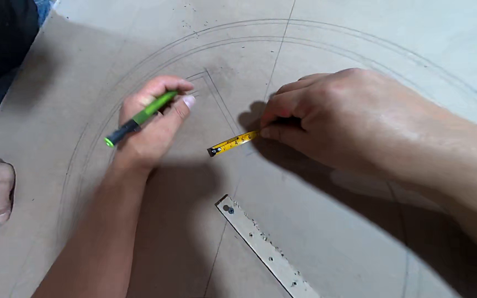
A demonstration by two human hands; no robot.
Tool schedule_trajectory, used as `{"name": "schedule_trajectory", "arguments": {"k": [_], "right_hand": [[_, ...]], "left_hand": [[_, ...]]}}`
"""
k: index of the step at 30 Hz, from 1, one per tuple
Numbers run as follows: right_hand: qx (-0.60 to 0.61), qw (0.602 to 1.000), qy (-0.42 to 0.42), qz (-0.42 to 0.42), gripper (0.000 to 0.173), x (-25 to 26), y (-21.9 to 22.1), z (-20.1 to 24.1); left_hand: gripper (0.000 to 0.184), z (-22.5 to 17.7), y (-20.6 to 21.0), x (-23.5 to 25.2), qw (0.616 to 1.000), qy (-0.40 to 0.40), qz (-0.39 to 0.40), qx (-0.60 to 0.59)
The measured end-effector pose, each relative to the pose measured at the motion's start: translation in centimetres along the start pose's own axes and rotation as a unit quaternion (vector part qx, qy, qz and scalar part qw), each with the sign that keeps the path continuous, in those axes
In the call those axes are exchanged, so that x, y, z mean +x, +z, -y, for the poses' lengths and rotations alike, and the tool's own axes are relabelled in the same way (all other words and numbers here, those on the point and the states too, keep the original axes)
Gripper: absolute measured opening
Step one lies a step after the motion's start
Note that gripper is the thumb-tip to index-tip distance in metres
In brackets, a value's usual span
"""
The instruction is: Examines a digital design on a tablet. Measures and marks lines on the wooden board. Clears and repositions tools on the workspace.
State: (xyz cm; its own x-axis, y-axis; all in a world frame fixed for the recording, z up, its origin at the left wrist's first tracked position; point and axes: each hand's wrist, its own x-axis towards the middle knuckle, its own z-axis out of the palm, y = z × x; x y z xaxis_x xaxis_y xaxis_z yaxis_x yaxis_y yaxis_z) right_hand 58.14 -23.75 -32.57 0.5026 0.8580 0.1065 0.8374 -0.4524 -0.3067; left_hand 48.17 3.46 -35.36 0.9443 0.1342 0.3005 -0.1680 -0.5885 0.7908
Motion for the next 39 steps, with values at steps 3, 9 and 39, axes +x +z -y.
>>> {"name": "schedule_trajectory", "arguments": {"k": [3,9,39], "right_hand": [[-0.013,1.000,-0.010,-0.003,0.012,-0.4,0.0,0.5],[-0.045,0.998,-0.033,-0.009,0.021,-0.5,0.2,0.8],[-0.033,0.997,-0.074,-0.021,0.020,-0.4,0.7,0.2]], "left_hand": [[0.031,-2.8,2.1,-2.3,0.998,0.016,0.053,-0.002],[0.024,-3.5,3.0,-3.9,0.996,0.042,0.081,0.019],[0.029,-3.5,0.8,-6.5,0.988,-0.060,-0.051,-0.134]]}}
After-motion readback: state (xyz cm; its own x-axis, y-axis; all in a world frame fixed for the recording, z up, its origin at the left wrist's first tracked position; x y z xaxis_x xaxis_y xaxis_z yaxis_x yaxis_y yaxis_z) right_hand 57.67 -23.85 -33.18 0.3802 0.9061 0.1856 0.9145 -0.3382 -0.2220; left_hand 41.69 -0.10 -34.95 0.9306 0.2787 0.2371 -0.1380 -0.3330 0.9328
